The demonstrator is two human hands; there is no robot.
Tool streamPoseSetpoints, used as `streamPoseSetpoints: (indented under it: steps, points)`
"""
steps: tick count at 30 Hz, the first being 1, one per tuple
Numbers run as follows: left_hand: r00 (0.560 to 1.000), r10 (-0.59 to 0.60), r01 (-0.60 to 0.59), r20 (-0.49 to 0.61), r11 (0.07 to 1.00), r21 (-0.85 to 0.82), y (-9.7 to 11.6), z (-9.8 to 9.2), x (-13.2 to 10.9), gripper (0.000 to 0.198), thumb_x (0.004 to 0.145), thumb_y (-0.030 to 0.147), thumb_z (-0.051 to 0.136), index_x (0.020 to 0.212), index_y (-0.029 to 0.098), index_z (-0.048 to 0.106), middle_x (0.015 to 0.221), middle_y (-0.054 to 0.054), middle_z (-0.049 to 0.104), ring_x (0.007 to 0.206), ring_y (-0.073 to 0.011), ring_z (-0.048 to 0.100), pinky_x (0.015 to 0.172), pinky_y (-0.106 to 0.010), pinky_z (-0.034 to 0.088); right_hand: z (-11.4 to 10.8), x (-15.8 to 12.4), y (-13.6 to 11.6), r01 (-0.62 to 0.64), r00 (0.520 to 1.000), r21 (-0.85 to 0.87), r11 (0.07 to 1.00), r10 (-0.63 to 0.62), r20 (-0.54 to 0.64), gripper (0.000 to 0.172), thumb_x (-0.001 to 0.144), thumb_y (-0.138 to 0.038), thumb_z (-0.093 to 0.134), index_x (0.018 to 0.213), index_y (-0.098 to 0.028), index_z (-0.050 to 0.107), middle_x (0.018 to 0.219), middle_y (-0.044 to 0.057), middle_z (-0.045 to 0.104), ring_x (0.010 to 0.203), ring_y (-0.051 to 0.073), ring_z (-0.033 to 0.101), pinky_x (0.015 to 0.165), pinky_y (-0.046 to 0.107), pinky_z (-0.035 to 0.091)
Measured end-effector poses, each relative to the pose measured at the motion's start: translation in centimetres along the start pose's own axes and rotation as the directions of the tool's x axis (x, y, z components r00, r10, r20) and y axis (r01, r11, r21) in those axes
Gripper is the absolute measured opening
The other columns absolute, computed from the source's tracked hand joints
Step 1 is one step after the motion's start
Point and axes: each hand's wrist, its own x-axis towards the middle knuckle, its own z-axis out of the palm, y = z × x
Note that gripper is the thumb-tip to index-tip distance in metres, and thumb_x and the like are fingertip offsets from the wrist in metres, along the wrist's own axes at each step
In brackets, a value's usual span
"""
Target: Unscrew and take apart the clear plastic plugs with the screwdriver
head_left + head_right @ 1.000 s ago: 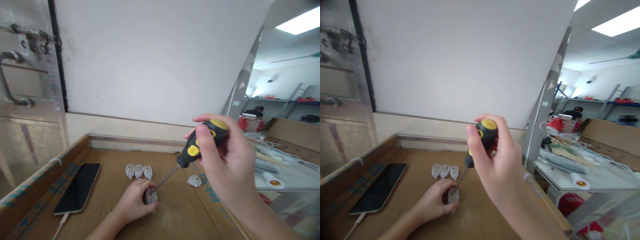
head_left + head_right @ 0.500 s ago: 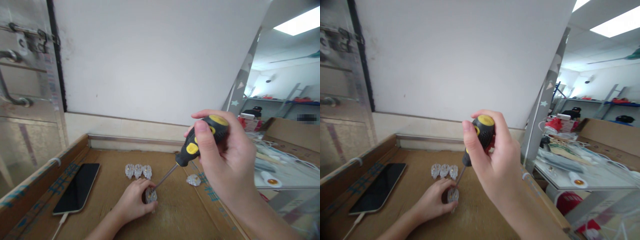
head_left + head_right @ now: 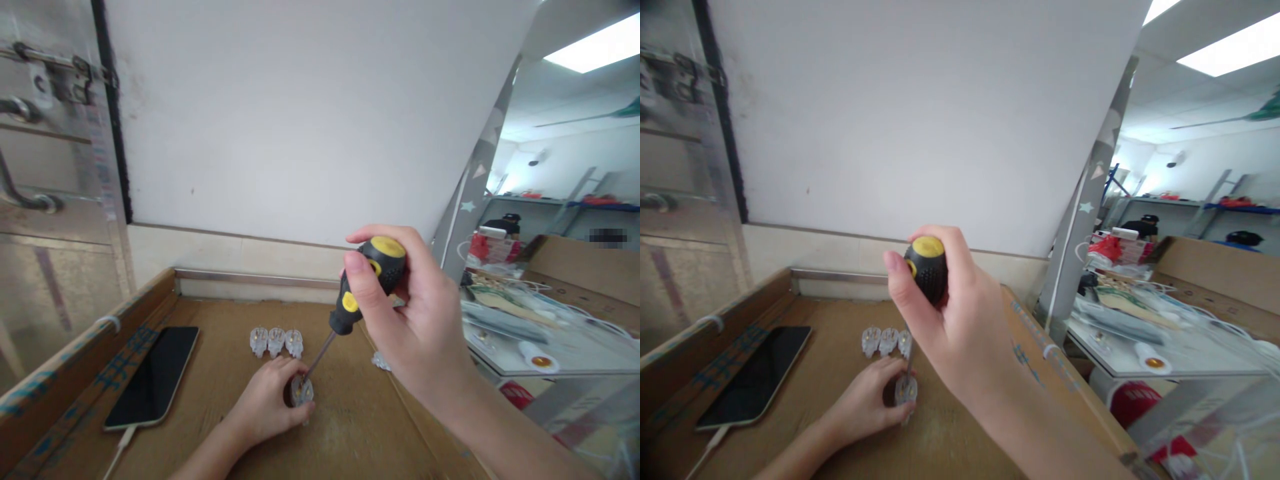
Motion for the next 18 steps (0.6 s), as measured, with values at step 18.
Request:
streamPoseSetpoints:
  steps: [18]
  points:
    - [1.0,-0.007,0.007,0.019,1.0,0.005,0.35,-0.23,0.06,0.028,0.066,0.028,0.063,0.093,0.021,0.06,0.089,-0.003,0.061,0.085,-0.0215,0.056,0.077,-0.029,0.042,-0.16,-0.39,-0.5,0.01,1.0,0.006,1.0,-0.01,0.002,0.022,0.086,-0.039,0.052,0.095,-0.019,0.052,0.065,-0.004,0.056,0.051,0.008,0.052,0.045,0.017,0.042]
